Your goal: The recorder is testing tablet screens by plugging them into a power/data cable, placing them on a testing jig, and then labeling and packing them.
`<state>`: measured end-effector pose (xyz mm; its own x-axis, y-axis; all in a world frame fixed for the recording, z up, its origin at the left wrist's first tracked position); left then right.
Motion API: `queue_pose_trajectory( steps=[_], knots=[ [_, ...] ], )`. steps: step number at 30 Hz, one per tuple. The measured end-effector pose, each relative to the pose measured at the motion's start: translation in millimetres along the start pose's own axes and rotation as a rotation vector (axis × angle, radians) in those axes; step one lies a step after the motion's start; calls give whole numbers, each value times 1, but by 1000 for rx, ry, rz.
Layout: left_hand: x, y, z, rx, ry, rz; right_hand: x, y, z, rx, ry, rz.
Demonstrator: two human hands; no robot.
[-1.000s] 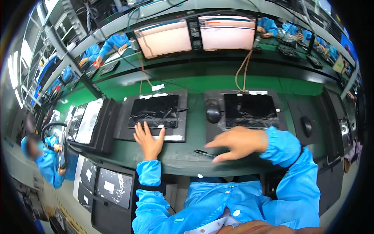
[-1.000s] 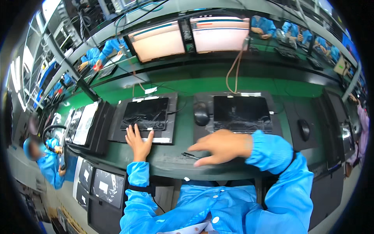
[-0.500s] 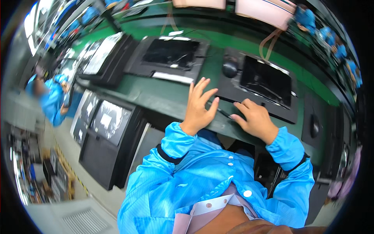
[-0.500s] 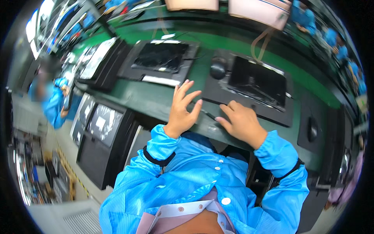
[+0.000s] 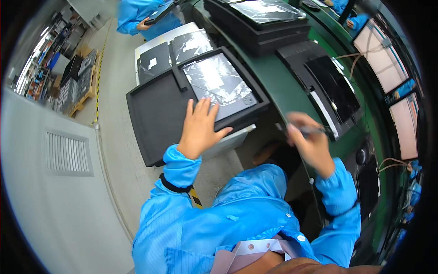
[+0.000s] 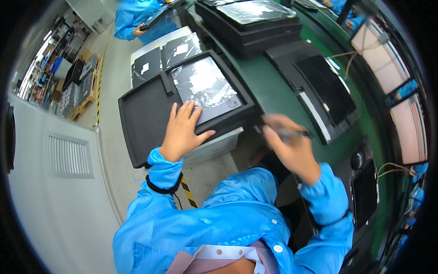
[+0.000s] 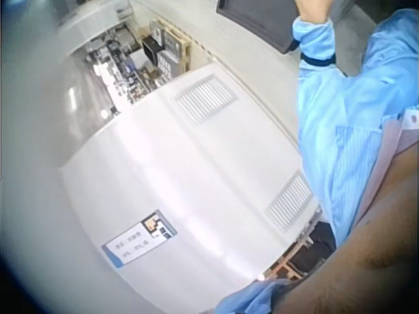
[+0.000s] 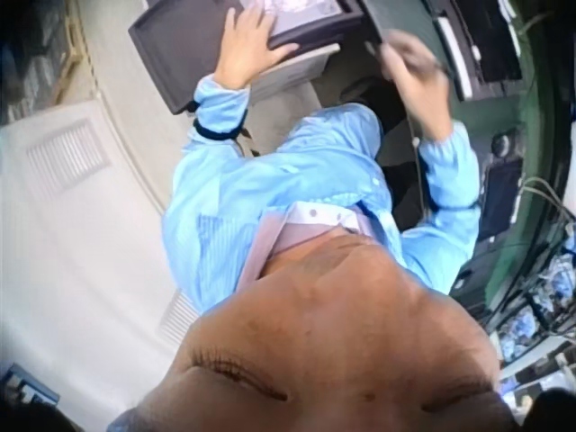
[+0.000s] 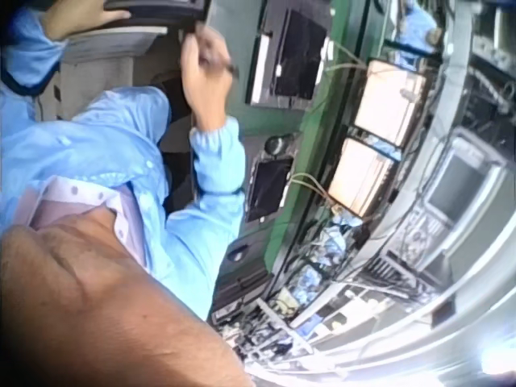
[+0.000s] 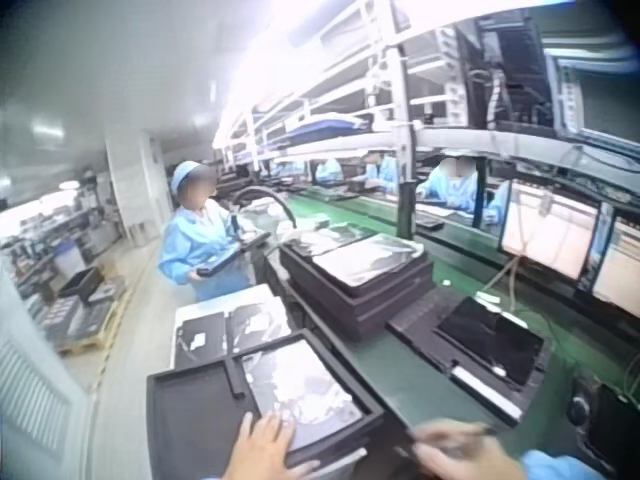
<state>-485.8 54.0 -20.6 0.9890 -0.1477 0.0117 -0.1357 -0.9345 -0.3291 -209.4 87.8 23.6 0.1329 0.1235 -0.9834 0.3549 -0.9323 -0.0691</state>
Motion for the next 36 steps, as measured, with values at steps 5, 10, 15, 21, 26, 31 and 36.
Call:
queue_pose_trajectory(
  steps=[5, 10, 15, 21, 26, 31, 36],
  knots=[
    [-9, -1, 1, 18, 96, -61, 34, -149, 138, -111, -85, -123],
    [-17, -1, 2, -14, 180, -76, 74, -199, 172, -56, -99, 22],
    [-21, -2, 5, -39, 211, -94, 84, -203, 175, -109, -67, 49],
    [-23, -1, 7, -54, 255, -128, 64, -185, 183, -106, -204, -41],
    [-24, -6, 6, -42, 227, -124, 60, -170, 189, -300, -204, 18],
    [-21, -8, 13, -131, 151, -112, 73, -183, 190, -230, -146, 55],
    [-19, -9, 13, -107, 144, -108, 70, -192, 189, -166, 9, -16]
  ],
)
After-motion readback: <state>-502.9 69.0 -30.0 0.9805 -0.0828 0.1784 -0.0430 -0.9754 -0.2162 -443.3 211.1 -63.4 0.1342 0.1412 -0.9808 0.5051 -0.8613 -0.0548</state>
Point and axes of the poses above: each hand's wrist, its own y-axis away from the middle knuckle, its own z-axis out of the palm, x = y × z, the point moved 8 cm from there along -y, towards the middle knuckle, and after that the axes turned 9 degrees about -y, right-handed, at the moved point
